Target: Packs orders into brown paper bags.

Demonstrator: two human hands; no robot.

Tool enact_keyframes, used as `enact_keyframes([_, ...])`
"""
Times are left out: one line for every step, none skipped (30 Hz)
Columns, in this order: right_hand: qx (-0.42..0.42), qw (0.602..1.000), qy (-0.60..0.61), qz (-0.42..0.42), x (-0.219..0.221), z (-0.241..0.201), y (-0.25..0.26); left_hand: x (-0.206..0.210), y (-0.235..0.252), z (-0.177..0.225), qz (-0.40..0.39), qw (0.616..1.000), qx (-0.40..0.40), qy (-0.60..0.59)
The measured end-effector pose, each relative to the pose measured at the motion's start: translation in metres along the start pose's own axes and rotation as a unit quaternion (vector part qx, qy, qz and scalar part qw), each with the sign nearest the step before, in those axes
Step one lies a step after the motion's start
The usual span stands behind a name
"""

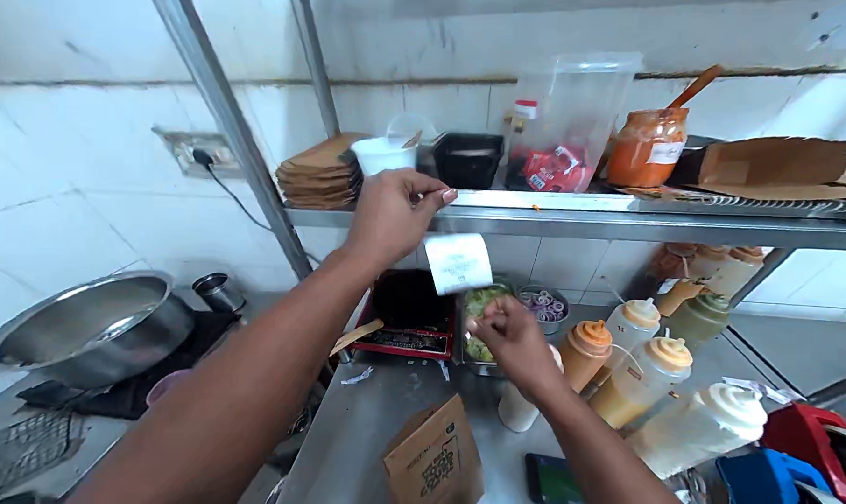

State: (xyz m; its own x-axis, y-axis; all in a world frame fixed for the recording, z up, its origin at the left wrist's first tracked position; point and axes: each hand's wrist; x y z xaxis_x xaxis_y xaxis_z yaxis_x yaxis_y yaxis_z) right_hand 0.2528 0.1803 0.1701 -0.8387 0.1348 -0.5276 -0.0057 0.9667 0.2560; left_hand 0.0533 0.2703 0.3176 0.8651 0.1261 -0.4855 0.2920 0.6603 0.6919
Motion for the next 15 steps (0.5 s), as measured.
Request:
enact_keyframes([-0.004,0.999,0.033,-0.036,-0.002,0.004,-0.030,-0.005,-0.022,0.001,-0.011,0.999,-0.028,-0.011])
enact_keyframes([-0.007,0.995,0.068,-0.072,-0.002,0.010,-0.060,-0.008,-0.049,0.001,-0.028,0.997,-0.066,-0.027])
enact_keyframes([-0.010,0.990,0.097,-0.102,0.001,0.016,-0.087,-0.010,-0.080,0.001,-0.049,0.992,-0.113,-0.040])
enact_keyframes([-0.005,0.984,0.121,-0.129,0.007,0.022,-0.109,-0.011,-0.108,0.002,-0.067,0.984,-0.158,-0.052])
enact_keyframes([0.020,0.978,0.135,-0.154,0.013,0.028,-0.128,-0.011,-0.136,0.002,-0.076,0.974,-0.205,-0.059])
enact_keyframes([0.050,0.973,0.135,-0.180,0.021,0.035,-0.144,-0.009,-0.163,-0.002,-0.086,0.963,-0.246,-0.069])
enact_keyframes([0.077,0.968,0.127,-0.203,0.029,0.042,-0.158,-0.007,-0.186,-0.006,-0.091,0.952,-0.281,-0.077])
enact_keyframes([0.100,0.963,0.119,-0.221,0.038,0.049,-0.169,-0.005,-0.206,-0.010,-0.096,0.941,-0.313,-0.086])
enact_keyframes([0.117,0.957,0.119,-0.236,0.046,0.058,-0.177,-0.001,-0.223,-0.014,-0.096,0.928,-0.346,-0.097])
enact_keyframes([0.129,0.954,0.120,-0.244,0.054,0.067,-0.183,0.003,-0.236,-0.018,-0.090,0.917,-0.372,-0.110])
enact_keyframes([0.136,0.952,0.123,-0.246,0.062,0.075,-0.187,0.007,-0.245,-0.020,-0.085,0.906,-0.395,-0.126])
enact_keyframes([0.142,0.950,0.124,-0.248,0.068,0.082,-0.190,0.011,-0.251,-0.021,-0.081,0.896,-0.412,-0.145])
enact_keyframes([0.146,0.949,0.123,-0.250,0.072,0.087,-0.190,0.015,-0.255,-0.021,-0.075,0.887,-0.424,-0.167])
enact_keyframes([0.148,0.949,0.119,-0.252,0.076,0.092,-0.188,0.018,-0.256,-0.019,-0.076,0.878,-0.434,-0.189])
enact_keyframes([0.151,0.949,0.113,-0.253,0.079,0.096,-0.187,0.020,-0.255,-0.018,-0.082,0.866,-0.447,-0.207])
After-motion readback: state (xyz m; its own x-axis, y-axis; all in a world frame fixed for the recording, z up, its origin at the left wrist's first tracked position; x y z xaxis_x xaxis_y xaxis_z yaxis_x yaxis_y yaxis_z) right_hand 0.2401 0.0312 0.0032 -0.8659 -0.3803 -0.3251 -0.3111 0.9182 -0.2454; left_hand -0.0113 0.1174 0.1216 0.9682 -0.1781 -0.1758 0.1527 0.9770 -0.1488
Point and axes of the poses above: each hand's wrist, its own y-axis towards the middle knuckle, its own x-axis out of the palm, z = x × y, and after that the axes turned 15 degrees about -y, right-handed
